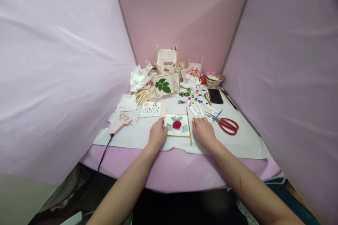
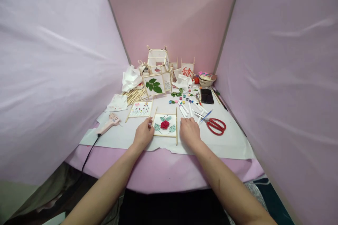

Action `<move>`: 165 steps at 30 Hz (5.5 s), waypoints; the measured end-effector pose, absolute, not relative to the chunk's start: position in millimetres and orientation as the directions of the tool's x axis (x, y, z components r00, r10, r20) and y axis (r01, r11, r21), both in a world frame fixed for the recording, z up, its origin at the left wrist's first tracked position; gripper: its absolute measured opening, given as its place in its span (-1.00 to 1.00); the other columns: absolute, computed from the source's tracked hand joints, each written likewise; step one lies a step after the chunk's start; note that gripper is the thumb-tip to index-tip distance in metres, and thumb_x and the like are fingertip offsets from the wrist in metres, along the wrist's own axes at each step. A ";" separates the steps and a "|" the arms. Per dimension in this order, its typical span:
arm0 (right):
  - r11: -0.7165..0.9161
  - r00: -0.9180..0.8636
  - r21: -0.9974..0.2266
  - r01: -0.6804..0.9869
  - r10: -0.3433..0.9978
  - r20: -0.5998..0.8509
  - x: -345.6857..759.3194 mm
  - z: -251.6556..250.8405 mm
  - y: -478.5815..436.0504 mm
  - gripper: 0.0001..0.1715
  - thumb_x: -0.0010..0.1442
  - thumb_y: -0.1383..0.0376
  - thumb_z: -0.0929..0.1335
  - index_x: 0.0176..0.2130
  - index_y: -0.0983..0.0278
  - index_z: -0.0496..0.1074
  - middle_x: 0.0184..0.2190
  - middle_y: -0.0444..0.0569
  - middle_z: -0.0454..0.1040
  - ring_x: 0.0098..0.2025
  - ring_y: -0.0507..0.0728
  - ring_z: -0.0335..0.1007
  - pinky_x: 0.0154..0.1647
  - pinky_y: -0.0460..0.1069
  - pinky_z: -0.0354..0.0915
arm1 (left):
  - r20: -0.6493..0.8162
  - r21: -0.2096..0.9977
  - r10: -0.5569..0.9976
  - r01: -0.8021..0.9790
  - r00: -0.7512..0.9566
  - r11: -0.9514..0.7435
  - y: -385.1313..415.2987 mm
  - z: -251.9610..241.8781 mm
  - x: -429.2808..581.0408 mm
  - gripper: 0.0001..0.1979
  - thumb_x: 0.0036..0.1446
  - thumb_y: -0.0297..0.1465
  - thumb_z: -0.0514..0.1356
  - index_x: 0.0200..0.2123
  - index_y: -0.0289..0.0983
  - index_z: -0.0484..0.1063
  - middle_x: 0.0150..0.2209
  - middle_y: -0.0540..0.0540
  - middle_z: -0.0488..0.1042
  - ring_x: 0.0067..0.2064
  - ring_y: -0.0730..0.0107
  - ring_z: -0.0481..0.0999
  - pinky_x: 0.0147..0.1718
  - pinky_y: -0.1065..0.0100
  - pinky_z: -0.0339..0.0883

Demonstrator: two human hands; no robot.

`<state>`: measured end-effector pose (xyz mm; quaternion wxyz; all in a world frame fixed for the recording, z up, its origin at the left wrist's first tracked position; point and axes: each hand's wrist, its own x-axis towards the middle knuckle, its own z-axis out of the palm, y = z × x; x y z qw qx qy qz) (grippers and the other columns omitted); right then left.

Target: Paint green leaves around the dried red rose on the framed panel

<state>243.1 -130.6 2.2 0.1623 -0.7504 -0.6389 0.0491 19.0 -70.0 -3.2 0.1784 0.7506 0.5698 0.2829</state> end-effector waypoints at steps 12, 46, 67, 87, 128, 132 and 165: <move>-0.126 0.283 -0.671 0.730 0.950 0.129 228.0 -15.7 -119.9 -0.68 0.34 0.27 0.28 -0.10 0.26 0.61 0.00 0.17 0.58 0.06 0.25 0.44 0.10 0.08 0.28 | 0.317 0.724 0.943 0.617 0.099 -0.308 -67.3 -5.8 15.9 -0.59 0.16 -0.53 0.16 0.08 -0.27 0.51 -0.01 -0.25 0.65 -0.12 0.15 0.63 0.01 0.12 0.48; 0.118 0.240 -0.812 0.571 0.923 0.302 259.2 -32.0 -71.3 -0.89 0.11 0.28 0.37 -0.37 0.19 0.55 -0.38 -0.09 0.60 -0.26 0.16 0.45 -0.14 0.02 0.25 | 0.224 0.746 0.946 0.584 0.233 -0.321 -30.6 -9.7 11.6 -0.68 0.37 -0.25 0.25 0.09 -0.28 0.49 0.06 -0.19 0.55 0.00 0.19 0.59 -0.02 0.05 0.54; 0.071 0.380 -0.846 0.529 0.871 0.311 266.0 -32.3 -70.3 -0.79 0.13 0.19 0.33 -0.38 0.22 0.53 -0.44 -0.06 0.60 -0.32 0.17 0.44 -0.18 0.02 0.27 | 0.444 0.818 0.883 0.471 -0.153 -0.329 -23.0 -14.4 -5.0 -0.72 0.39 -0.22 0.23 -0.04 -0.31 0.52 -0.07 -0.14 0.58 -0.09 0.25 0.60 -0.06 0.09 0.54; -0.056 0.405 -0.745 0.664 0.865 0.296 269.5 -39.5 -69.2 -0.76 0.20 0.25 0.33 -0.28 0.20 0.62 -0.32 0.02 0.66 -0.21 0.21 0.46 -0.12 0.04 0.25 | 0.393 0.759 0.845 0.647 -0.362 -0.076 8.3 -0.3 -49.1 -0.62 0.36 -0.25 0.25 0.17 -0.27 0.45 0.16 -0.22 0.49 0.10 0.10 0.55 0.06 -0.04 0.50; 0.000 0.434 -0.822 0.570 0.849 0.301 269.6 -35.0 -66.9 -0.75 0.15 0.20 0.31 -0.33 0.21 0.58 -0.38 0.02 0.64 -0.27 0.23 0.50 -0.19 0.04 0.26 | 0.162 0.747 0.984 0.661 -0.076 -0.072 31.4 35.6 -27.3 -0.59 0.36 -0.24 0.26 0.19 -0.26 0.43 0.19 -0.23 0.48 0.10 0.09 0.55 0.04 -0.03 0.52; 0.030 0.387 -0.820 0.571 0.871 0.301 265.4 -35.6 -67.2 -0.76 0.14 0.21 0.31 -0.37 0.19 0.57 -0.41 -0.02 0.63 -0.28 0.21 0.48 -0.19 0.03 0.26 | 0.144 0.846 0.973 0.487 0.181 -0.216 7.6 15.8 7.7 -0.61 0.37 -0.23 0.25 0.17 -0.28 0.45 0.11 -0.21 0.52 0.02 0.16 0.59 -0.03 0.04 0.56; 0.125 0.286 -0.849 0.514 0.908 0.307 263.0 -41.5 -66.0 -0.66 0.11 0.13 0.31 -0.27 0.22 0.61 -0.37 -0.02 0.66 -0.30 0.19 0.47 -0.17 0.04 0.30 | 0.063 0.936 0.971 0.324 0.232 -0.138 -15.1 -23.2 18.6 -0.65 0.36 -0.24 0.26 0.12 -0.29 0.47 0.07 -0.19 0.54 -0.02 0.19 0.59 -0.05 0.07 0.56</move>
